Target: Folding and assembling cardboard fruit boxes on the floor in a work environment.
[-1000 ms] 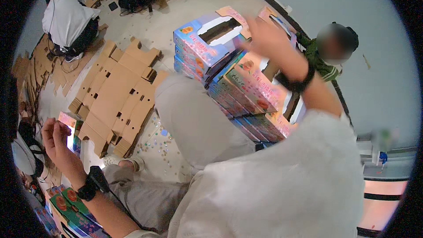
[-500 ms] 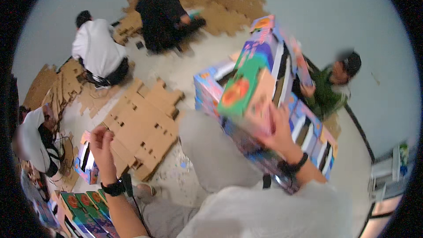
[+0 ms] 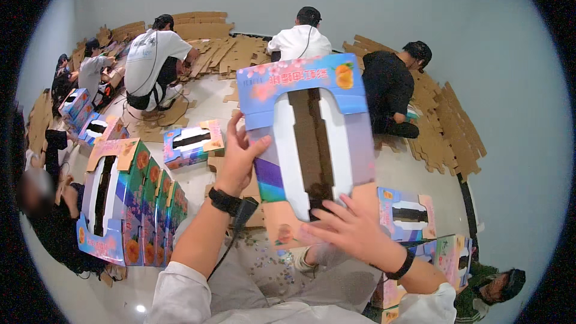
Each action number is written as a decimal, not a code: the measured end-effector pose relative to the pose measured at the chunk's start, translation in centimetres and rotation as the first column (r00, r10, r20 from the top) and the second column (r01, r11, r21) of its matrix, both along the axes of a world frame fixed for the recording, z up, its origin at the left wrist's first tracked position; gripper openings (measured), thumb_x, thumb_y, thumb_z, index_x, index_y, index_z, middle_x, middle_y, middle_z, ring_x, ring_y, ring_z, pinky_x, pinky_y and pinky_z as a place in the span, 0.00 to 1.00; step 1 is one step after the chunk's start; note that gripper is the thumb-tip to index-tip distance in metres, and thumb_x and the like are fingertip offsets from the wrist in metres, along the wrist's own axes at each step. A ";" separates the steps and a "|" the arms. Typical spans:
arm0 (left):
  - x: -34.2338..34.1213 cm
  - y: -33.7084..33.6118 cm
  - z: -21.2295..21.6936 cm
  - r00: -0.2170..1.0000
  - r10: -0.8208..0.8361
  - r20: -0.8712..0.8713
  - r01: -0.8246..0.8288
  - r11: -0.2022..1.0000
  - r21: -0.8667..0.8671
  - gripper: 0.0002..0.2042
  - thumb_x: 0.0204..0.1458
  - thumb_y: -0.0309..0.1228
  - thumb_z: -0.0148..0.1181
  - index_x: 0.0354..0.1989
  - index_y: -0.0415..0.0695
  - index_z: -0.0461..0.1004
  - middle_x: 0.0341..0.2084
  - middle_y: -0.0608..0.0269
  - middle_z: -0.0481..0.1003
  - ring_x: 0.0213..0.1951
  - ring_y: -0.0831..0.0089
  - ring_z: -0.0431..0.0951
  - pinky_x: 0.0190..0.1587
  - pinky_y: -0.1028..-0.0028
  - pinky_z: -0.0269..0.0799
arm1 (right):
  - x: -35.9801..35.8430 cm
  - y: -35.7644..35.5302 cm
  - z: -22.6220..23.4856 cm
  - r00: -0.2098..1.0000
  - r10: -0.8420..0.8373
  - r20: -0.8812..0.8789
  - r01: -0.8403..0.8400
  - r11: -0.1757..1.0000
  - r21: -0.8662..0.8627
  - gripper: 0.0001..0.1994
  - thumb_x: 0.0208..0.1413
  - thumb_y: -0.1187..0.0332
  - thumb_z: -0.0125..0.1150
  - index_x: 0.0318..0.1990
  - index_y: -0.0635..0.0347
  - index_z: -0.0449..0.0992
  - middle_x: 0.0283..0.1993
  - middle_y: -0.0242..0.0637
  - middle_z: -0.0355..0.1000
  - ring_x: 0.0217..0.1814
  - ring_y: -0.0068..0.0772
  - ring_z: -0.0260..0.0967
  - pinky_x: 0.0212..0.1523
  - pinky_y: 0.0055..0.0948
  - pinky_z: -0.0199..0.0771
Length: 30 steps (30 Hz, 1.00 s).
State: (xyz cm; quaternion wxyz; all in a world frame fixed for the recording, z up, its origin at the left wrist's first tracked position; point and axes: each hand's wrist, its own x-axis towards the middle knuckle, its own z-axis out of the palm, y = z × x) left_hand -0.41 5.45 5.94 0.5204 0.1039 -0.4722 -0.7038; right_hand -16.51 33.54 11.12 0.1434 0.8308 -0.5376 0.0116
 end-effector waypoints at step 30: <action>0.0 -0.2 -5.9 0.835 0.033 0.549 0.022 0.995 -0.094 0.29 0.63 0.30 0.67 0.70 0.40 0.63 0.56 0.60 0.74 0.52 0.77 0.76 0.54 0.77 0.74 | -12.0 -12.4 -12.3 -0.201 -0.142 0.969 0.466 0.856 0.222 0.34 0.68 0.63 0.63 0.74 0.66 0.54 0.63 0.48 0.72 0.62 0.33 0.71 0.61 0.32 0.71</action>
